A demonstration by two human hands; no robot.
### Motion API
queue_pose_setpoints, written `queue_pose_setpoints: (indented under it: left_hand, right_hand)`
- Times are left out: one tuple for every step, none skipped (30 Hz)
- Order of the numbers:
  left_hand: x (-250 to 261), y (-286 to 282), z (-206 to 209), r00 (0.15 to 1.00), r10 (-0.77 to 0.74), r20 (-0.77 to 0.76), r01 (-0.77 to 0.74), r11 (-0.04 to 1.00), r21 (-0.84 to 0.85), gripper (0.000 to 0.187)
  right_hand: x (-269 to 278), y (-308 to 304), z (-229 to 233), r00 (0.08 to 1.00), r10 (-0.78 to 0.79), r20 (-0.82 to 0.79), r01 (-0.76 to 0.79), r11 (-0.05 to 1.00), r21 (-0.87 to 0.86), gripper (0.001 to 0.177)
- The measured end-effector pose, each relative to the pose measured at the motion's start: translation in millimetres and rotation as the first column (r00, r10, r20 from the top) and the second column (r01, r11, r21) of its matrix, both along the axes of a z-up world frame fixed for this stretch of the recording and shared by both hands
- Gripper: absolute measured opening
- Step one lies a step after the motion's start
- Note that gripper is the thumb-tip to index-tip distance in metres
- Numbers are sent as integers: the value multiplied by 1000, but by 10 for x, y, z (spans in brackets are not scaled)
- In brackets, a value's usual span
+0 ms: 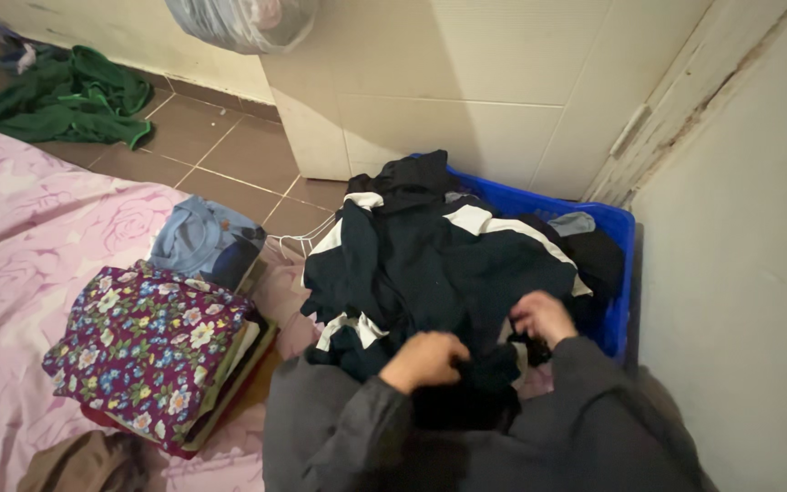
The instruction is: The person picks up clothing items from a blue basket on the floor, spreads each piece out, and folds it, placing the folded items into a stack on the floor.
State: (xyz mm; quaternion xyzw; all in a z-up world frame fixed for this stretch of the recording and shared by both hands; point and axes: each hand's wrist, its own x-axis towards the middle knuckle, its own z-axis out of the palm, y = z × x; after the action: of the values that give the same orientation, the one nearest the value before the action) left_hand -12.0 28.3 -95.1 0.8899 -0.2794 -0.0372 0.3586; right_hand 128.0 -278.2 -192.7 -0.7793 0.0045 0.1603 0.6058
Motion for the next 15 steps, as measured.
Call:
queue_pose_setpoints:
  left_hand:
    - [4,134,166,992,62,112,-59,998,-29,26]
    - [6,264,325,967,126,220,-114,991,-65,21]
    - [14,373,472,967,124,221,-112,992,-63,21]
    - [19,470,594,938,216,270,-203,976,-76,21]
    - [5,498,673,897,310,315,-295,951,-96,22]
    - [-11,483,718,897,312,314,-296,950,-97,22]
    - [-25,463,736,909,299,290,-282,954,-103,22]
    - [-31,440,738,921,287,265,-267,958,-109,22]
    - [-32,407,730,920,287,266,-267,957,-109,22]
    - [-46,361,707,937,238,255,-204,967,-154,23]
    - [-51,333,676,952,185,245,-137,971,-198,25]
    - [-50,343,647,952,183,246,-135,971,-197,25]
    - [-51,392,626,967,145,209,-104,975,-194,23]
    - [-44,455,612,979,106,171,-72,979,-192,22]
    - [-42,549,605,979,111,172,-77,979,-191,22]
  right_hand:
    - [57,-40,64,991,-106,-85,121,973,196,25]
    - [101,-84,134,982,-153,-108,176,948,265,21]
    - [135,-104,203,973,-196,-118,223,928,299,17]
    - [153,-106,266,974,-222,-45,227,954,196,23]
    - [121,-85,296,974,-221,-45,225,955,194,23]
    - [54,-47,291,974,-157,-164,133,980,-150,45]
    - [16,-10,271,946,-133,-296,-20,887,-462,68]
    - [-34,88,195,955,-72,-288,-84,865,-494,66]
    - [-85,227,86,960,-10,-281,-144,839,-524,65]
    - [-75,332,1,960,-10,-279,-144,839,-524,65]
    - [-45,395,-69,987,156,46,-110,849,-517,57]
    - [-10,390,-105,882,296,368,-81,862,-500,48]
    - [134,338,-61,866,238,441,-86,938,-337,41]
    - [347,252,48,849,167,501,-97,982,-162,34]
    - [522,105,190,939,10,344,0,1000,-29,31]
